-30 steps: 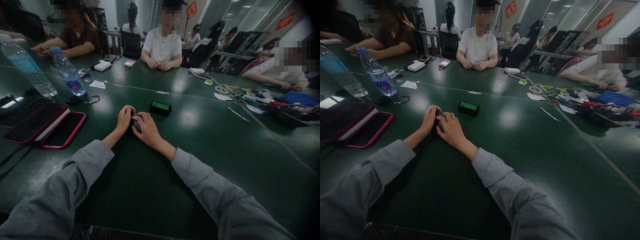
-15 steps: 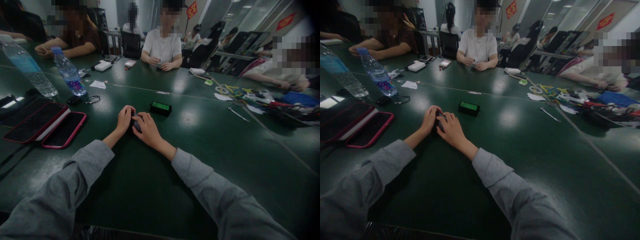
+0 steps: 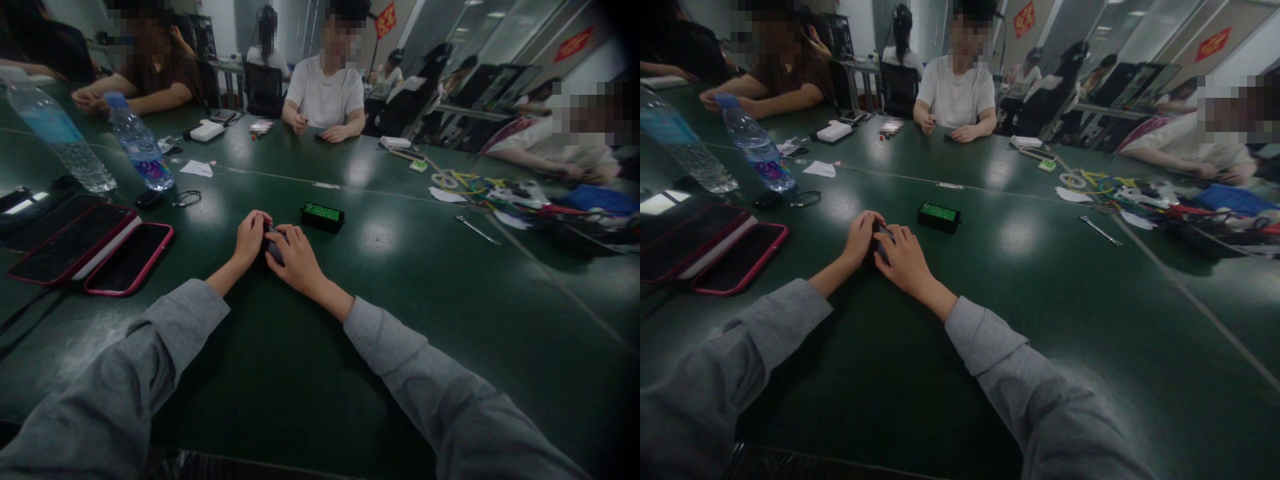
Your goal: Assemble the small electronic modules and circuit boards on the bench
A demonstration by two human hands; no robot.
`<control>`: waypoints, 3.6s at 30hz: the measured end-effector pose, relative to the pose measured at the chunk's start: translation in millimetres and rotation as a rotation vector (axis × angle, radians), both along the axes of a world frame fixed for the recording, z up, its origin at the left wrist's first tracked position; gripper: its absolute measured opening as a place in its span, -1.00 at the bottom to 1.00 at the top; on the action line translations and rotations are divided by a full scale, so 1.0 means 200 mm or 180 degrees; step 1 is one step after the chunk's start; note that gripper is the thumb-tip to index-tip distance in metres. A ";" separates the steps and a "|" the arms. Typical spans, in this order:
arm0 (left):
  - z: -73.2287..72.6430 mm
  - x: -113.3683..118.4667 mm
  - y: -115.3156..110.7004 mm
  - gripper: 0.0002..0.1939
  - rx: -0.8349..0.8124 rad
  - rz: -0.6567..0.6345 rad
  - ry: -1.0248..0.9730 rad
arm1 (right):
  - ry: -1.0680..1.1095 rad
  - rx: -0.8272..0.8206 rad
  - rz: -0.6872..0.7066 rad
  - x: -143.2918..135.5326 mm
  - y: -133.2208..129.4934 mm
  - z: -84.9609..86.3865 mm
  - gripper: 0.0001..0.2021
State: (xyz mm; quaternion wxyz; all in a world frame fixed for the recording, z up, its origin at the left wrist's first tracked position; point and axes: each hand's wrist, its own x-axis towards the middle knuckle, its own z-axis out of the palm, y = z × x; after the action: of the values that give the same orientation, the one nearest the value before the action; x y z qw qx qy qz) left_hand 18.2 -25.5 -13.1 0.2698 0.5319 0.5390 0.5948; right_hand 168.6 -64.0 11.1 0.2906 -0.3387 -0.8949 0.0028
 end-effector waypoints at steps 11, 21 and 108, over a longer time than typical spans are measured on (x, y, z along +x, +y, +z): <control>0.00 0.00 0.00 -0.73 0.0007 0.0000 -0.0048 | -0.0029 0.0026 0.0003 0.00 0.00 0.00 -0.66; 0.00 0.00 0.00 -0.74 -0.0026 0.0019 -0.0032 | -0.0022 -0.0016 -0.0001 0.00 0.00 0.00 -0.66; 0.01 -0.04 0.00 -0.80 0.0144 0.0928 -0.1073 | -0.0119 -0.0060 0.0432 0.06 -0.03 0.03 -0.63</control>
State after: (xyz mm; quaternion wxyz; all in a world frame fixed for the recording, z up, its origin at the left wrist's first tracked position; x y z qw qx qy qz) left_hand 9.7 -26.0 -11.8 0.2552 0.3473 0.5441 0.7198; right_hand 180.1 -69.9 17.1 0.2699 -0.2800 -0.9210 0.0246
